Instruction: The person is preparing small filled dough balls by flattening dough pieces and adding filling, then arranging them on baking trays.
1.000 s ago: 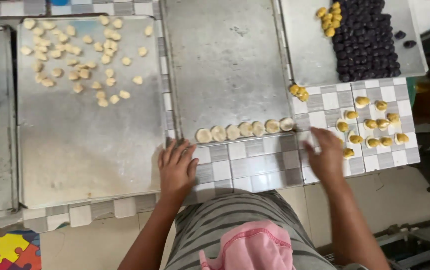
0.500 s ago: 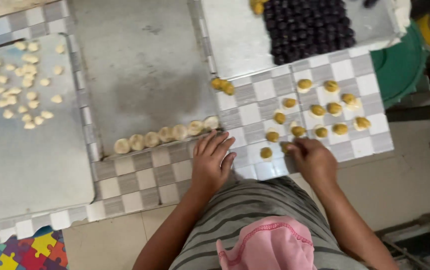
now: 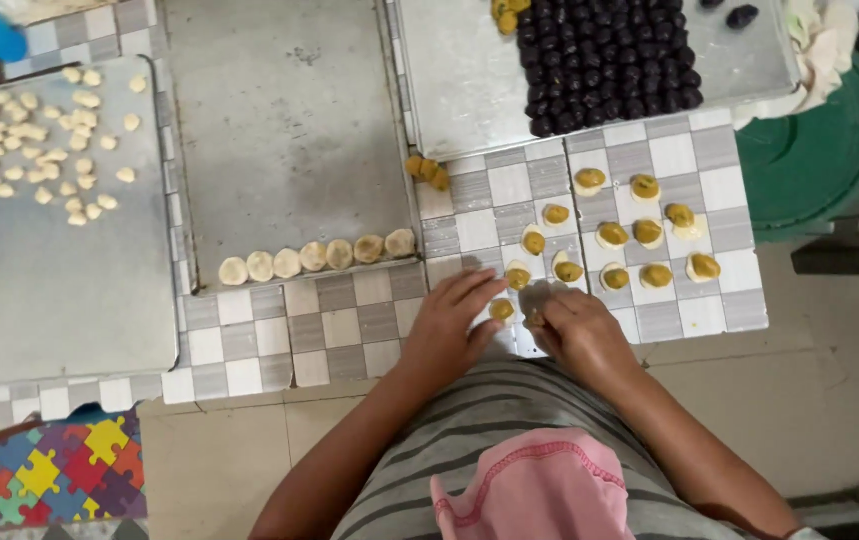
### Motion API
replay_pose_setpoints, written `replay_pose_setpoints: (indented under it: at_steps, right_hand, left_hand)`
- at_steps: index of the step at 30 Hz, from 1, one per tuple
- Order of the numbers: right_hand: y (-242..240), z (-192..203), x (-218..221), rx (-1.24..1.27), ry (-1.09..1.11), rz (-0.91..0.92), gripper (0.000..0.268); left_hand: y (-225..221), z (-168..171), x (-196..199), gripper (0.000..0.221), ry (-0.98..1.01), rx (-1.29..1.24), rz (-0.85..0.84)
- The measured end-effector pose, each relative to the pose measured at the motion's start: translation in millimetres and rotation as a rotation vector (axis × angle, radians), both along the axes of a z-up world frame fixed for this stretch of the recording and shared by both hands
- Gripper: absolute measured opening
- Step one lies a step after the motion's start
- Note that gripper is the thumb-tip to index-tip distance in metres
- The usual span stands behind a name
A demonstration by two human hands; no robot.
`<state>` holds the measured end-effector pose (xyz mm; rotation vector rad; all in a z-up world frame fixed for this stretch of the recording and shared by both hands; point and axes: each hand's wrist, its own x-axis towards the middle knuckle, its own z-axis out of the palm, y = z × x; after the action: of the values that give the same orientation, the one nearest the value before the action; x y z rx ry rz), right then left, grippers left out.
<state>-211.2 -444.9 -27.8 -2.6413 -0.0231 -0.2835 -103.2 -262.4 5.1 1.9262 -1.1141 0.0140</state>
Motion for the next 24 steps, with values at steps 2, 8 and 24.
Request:
replay_pose_setpoints:
  at_steps: [2, 8, 24]
  right_hand:
    - [-1.2, 32.5, 1.5, 0.101, -0.014, 0.029, 0.014]
    - [-6.3, 83.2, 1.3, 0.473, -0.148, -0.004, 0.022]
    - [13.3, 106.3, 2.3, 0.443, -0.469, -0.084, 0.025]
  left_hand:
    - [-7.3, 18.4, 0.9, 0.047, 0.203, 0.035, -0.099]
    - [-24.9, 46.9, -5.8, 0.025, 0.801, 0.041, -0.204]
    - [-26.3, 67.3, -24.5, 0.036, 0.975, -0.184, -0.090]
